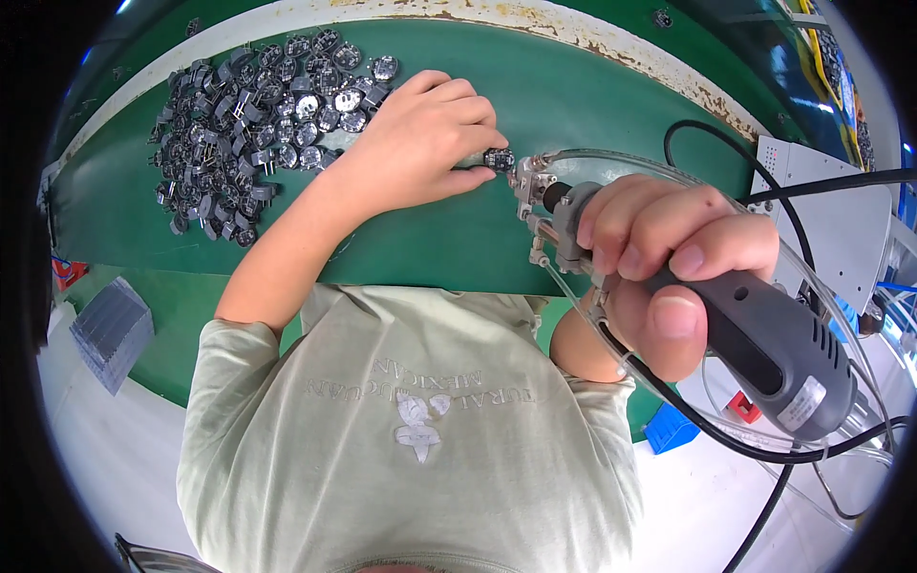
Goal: The person assembles small metal parts by hand, placing them into an assembly jig, then pressing them together with a handheld pneumatic press tool.
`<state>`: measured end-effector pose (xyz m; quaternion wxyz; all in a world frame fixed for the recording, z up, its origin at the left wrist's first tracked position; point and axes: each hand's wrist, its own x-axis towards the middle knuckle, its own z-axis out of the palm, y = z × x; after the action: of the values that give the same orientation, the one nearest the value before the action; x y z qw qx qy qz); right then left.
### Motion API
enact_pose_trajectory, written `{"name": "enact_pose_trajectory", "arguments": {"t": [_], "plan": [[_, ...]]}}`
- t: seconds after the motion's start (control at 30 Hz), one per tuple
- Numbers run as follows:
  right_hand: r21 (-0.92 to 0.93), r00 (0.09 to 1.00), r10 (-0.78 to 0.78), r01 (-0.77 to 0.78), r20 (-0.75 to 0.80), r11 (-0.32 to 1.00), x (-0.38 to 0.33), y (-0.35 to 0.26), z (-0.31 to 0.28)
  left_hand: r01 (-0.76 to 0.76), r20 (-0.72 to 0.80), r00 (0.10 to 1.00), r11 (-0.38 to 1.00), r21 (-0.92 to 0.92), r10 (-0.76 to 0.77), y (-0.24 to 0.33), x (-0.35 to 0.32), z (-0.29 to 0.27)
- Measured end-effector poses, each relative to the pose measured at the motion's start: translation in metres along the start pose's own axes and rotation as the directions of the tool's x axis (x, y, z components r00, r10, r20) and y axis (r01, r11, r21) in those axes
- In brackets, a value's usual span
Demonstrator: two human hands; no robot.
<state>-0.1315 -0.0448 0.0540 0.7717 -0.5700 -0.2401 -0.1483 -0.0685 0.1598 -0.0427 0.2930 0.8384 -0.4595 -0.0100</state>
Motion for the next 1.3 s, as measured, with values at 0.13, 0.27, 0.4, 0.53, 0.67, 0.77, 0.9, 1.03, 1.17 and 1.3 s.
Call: {"name": "enact_pose_trajectory", "arguments": {"t": [0.13, 0.27, 0.4, 0.53, 0.67, 0.77, 0.9, 1.03, 1.17, 1.3], "plan": [[-0.001, 1.0, 0.005, -0.005, 0.005, 1.0, 0.0, 0.002, 0.0, -0.004, 0.0, 1.0, 1.0, -0.002, 0.004, 0.0, 0.001, 0.0], [0.005, 1.0, 0.003, -0.003, 0.012, 1.0, -0.001, 0.006, 0.001, 0.001, 0.007, 1.0, 1.0, 0.004, -0.001, 0.0, 0.001, 0.0], [-0.006, 1.0, 0.008, -0.007, 0.008, 1.0, -0.003, 0.005, 0.003, 0.003, 0.014, 1.0, 1.0, 0.003, -0.003, 0.001, 0.001, 0.001], [-0.014, 1.0, 0.01, -0.01, 0.028, 1.0, -0.003, 0.005, 0.005, 0.005, 0.015, 1.0, 1.0, 0.001, -0.005, 0.001, 0.002, 0.0], [-0.02, 0.999, 0.013, -0.013, 0.041, 1.0, 0.0, 0.007, 0.006, 0.006, 0.009, 1.0, 1.0, -0.001, -0.006, 0.0, 0.001, 0.0], [-0.051, 0.98, 0.081, -0.073, 0.182, 0.996, 0.007, 0.004, 0.007, 0.0, 0.021, 1.0, 1.0, -0.007, 0.0, 0.001, 0.002, 0.0], [-0.231, 0.993, 0.077, -0.055, 0.087, 0.971, 0.011, 0.005, 0.03, -0.024, 0.016, 1.0, 0.999, -0.021, 0.025, 0.002, 0.005, -0.002], [-0.21, 0.99, 0.102, -0.08, 0.098, 0.974, 0.009, 0.007, 0.024, -0.032, 0.011, 0.999, 0.999, -0.029, 0.032, 0.001, 0.006, -0.005], [0.072, 0.993, -0.12, 0.119, 0.009, 0.99, 0.006, -0.012, 0.008, -0.005, 0.049, 0.999, 1.0, -0.025, 0.006, 0.007, 0.005, -0.029], [0.0, 0.976, -0.217, 0.217, -0.018, 0.976, 0.002, -0.031, -0.005, 0.123, -0.105, 0.99, 0.953, 0.277, -0.097, -0.045, 0.038, -0.08]]}}
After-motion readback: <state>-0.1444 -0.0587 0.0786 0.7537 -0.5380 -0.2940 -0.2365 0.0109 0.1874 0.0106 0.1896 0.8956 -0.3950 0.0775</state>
